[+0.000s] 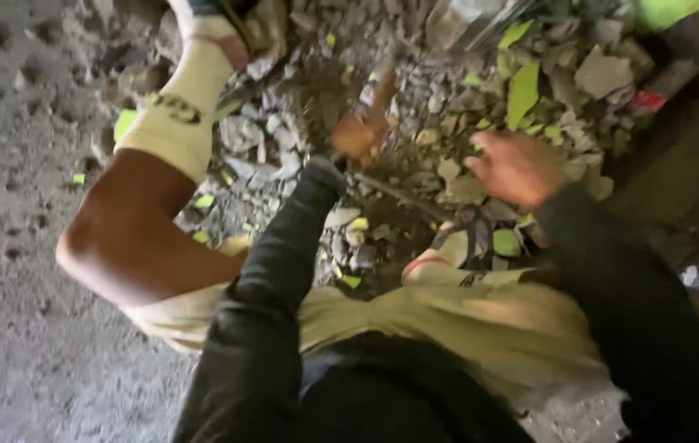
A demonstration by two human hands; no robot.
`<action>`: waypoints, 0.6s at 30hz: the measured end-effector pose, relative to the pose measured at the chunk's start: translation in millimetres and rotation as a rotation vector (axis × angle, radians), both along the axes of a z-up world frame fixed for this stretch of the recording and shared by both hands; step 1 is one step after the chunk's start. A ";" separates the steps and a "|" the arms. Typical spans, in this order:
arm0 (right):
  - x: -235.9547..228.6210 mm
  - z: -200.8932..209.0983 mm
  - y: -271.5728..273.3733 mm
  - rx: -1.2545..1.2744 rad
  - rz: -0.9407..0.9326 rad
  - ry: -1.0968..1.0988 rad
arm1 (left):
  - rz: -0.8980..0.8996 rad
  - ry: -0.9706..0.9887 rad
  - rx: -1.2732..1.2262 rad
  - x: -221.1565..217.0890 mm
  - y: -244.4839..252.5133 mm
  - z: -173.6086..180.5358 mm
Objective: Breaking and prying concrete debris using a hammer and a metal rod
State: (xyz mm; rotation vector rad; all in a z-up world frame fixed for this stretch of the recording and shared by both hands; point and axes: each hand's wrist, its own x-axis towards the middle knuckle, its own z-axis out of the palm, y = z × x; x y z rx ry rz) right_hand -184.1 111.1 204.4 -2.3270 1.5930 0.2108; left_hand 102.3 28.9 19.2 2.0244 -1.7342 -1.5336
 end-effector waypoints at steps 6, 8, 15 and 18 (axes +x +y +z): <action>31.9 -220.2 37.4 0.260 -0.257 0.265 | 0.456 1.027 -0.166 41.7 51.4 42.3; 41.8 -260.8 53.6 0.148 -0.006 0.324 | 0.844 1.629 0.427 57.3 58.0 -43.2; 29.6 -296.3 37.3 0.169 -0.302 0.149 | 0.645 0.957 0.390 62.7 34.8 -136.7; 17.8 -210.9 11.9 -0.028 -0.088 0.330 | 0.785 1.525 0.556 68.6 45.8 -163.0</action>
